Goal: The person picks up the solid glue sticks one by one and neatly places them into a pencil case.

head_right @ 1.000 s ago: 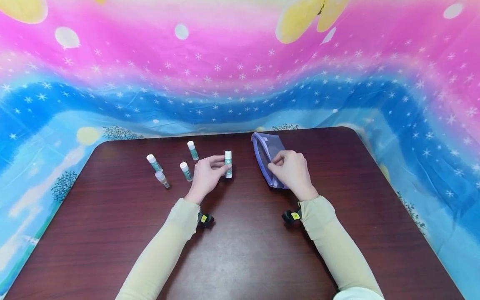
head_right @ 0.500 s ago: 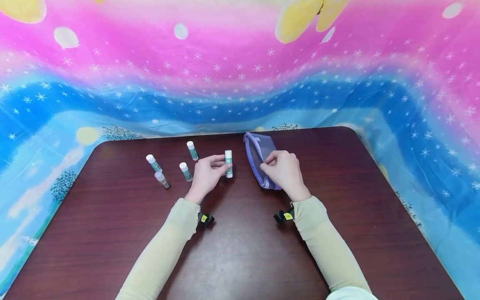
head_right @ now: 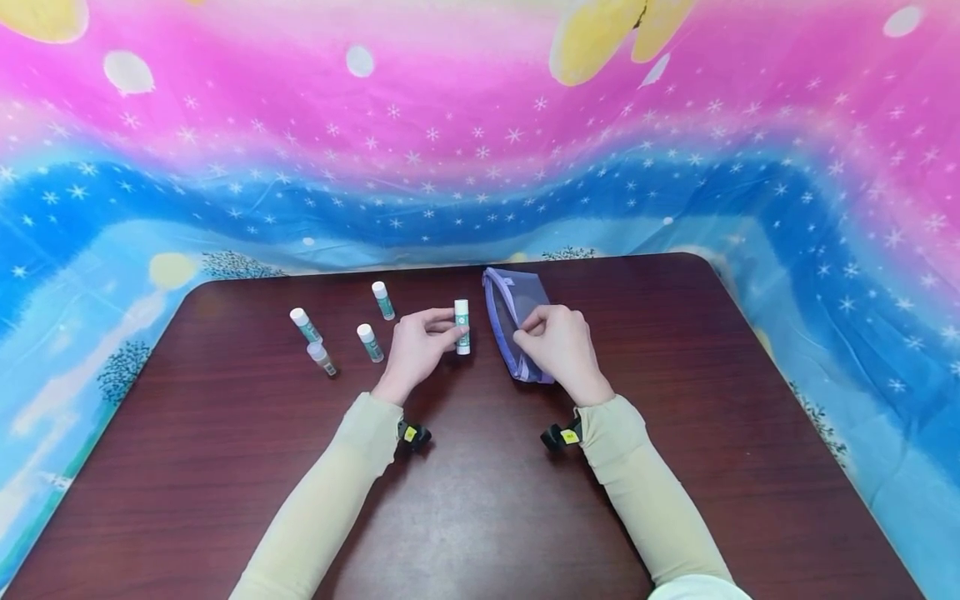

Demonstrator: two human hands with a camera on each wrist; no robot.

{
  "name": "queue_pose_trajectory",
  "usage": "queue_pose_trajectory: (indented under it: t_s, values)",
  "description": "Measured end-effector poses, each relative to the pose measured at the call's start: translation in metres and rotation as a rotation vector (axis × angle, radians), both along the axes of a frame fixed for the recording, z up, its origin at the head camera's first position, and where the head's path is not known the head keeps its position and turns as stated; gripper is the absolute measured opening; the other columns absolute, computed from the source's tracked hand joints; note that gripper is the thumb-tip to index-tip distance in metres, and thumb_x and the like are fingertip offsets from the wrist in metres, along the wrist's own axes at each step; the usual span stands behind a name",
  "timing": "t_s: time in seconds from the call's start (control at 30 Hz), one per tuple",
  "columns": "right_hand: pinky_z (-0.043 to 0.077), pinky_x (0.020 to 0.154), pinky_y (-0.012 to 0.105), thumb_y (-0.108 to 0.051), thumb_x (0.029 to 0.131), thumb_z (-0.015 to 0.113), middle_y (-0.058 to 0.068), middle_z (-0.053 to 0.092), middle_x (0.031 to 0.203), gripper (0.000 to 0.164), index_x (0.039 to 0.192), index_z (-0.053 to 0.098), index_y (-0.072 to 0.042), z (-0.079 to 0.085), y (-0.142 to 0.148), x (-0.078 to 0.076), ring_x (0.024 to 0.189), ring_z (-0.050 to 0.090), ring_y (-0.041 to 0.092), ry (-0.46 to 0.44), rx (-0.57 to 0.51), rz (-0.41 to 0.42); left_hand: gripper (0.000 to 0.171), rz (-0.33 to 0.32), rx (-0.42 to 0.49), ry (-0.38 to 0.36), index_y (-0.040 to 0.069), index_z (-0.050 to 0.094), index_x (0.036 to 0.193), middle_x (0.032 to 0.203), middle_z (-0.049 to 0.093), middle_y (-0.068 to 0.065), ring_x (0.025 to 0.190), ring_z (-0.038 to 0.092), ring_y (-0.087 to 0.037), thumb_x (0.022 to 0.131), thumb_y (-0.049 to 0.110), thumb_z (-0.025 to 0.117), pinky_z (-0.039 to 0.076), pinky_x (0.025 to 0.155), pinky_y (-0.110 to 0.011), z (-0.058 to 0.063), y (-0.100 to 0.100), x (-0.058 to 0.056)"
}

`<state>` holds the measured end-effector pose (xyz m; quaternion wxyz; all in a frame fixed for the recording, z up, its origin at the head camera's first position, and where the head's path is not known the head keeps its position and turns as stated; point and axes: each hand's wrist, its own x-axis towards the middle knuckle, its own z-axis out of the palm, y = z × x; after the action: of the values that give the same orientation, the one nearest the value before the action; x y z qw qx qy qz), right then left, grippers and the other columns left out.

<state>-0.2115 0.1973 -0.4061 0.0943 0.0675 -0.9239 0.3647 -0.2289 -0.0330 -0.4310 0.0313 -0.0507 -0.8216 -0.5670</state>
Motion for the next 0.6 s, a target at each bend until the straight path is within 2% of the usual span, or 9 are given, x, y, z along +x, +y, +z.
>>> queue_pose_trajectory:
  t_s: [0.27, 0.6]
  values:
    - [0.053, 0.064, 0.036, -0.015, 0.086, 0.076, -0.001, 0.073, 0.072, 0.006, 0.083, 0.077, -0.010, -0.001, 0.000, 0.001, 0.067, 0.069, 0.016, -0.007, 0.002, 0.001, 0.037, -0.034, 0.096, -0.066, 0.003, 0.073, 0.123, 0.095, 0.076, -0.008, 0.078, 0.074, -0.015, 0.089, 0.014, 0.082, 0.061, 0.068, -0.028, -0.001, 0.009, -0.006]
    - [0.054, 0.063, 0.036, -0.016, 0.087, 0.076, 0.000, 0.073, 0.073, 0.007, 0.084, 0.077, -0.009, 0.000, 0.000, 0.001, 0.067, 0.069, 0.016, -0.021, -0.018, 0.004, 0.038, -0.030, 0.208, -0.175, 0.002, 0.072, 0.123, 0.097, 0.076, -0.010, 0.082, 0.075, -0.019, 0.088, 0.012, 0.082, 0.061, 0.070, -0.031, -0.008, 0.019, -0.012]
